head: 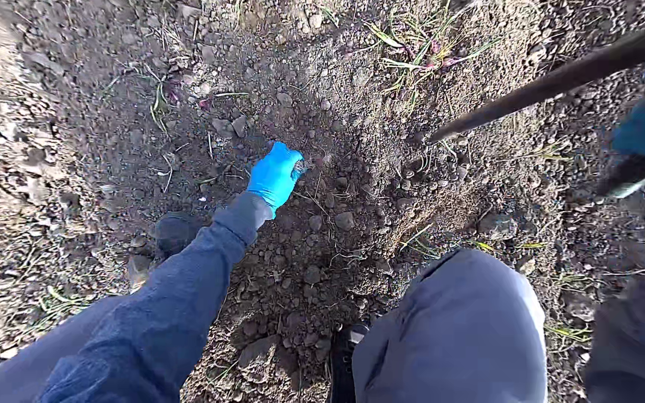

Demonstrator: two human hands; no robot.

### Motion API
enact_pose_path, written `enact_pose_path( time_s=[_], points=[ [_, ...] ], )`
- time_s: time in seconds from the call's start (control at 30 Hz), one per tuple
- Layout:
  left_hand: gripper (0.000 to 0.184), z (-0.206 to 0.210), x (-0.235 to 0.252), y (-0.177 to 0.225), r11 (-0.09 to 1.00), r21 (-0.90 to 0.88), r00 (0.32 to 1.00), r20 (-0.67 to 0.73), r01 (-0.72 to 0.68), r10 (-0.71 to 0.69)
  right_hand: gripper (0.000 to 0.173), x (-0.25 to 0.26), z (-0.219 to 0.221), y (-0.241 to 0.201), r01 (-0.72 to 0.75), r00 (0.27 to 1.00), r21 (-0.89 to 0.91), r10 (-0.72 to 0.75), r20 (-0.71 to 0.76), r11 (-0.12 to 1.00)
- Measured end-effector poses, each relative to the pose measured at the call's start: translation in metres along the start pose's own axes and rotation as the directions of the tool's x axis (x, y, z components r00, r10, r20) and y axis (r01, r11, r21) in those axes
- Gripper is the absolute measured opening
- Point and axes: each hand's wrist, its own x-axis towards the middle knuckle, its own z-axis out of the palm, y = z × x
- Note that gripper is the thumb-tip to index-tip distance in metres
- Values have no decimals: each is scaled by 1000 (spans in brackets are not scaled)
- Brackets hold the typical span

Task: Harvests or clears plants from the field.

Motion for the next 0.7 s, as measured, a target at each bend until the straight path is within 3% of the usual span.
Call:
enact_pose_path(
  time_s=[0.1, 0.17, 0.23, 0.3, 0.4, 0.5, 0.6, 0.67, 0.7],
  points=[
    [27, 7, 12, 23, 999, -22, 984, 175, -31, 35, 11, 16, 87, -21, 18, 999, -84, -15, 35, 996],
    [33, 7, 18, 36, 999, -15, 962, 269, 47, -42, 21, 18, 153, 21, -139, 974, -240, 176, 141, 961],
    [35, -2, 24, 46, 991, -43, 942, 318, 131, -110, 31, 5, 202, 68, -279, 891, -405, 392, 230, 871],
    [33, -17, 30, 50, 989, -81, 951, 294, 128, -99, 38, -6, 218, 82, -316, 842, -464, 470, 264, 827],
    [28, -30, 39, 71, 985, -143, 976, 206, 95, -65, 37, -27, 213, 89, -358, 845, -407, 477, 241, 840],
    [29, -3, 60, 113, 997, -72, 974, 227, 38, -20, 32, -23, 189, 69, -327, 829, -401, 463, 312, 856],
    [26, 62, 75, 128, 995, -103, 943, 329, -15, 48, 20, -19, 147, -16, -191, 927, -374, 292, 235, 908],
    [38, 70, 69, 119, 977, -209, 945, 327, 44, 28, 17, -6, 106, -49, 108, 968, -104, -80, 238, 989],
    [45, 60, 60, 111, 964, -254, 949, 317, 83, 2, 29, 17, 78, -44, 337, 869, 191, -383, 314, 922]
  ],
)
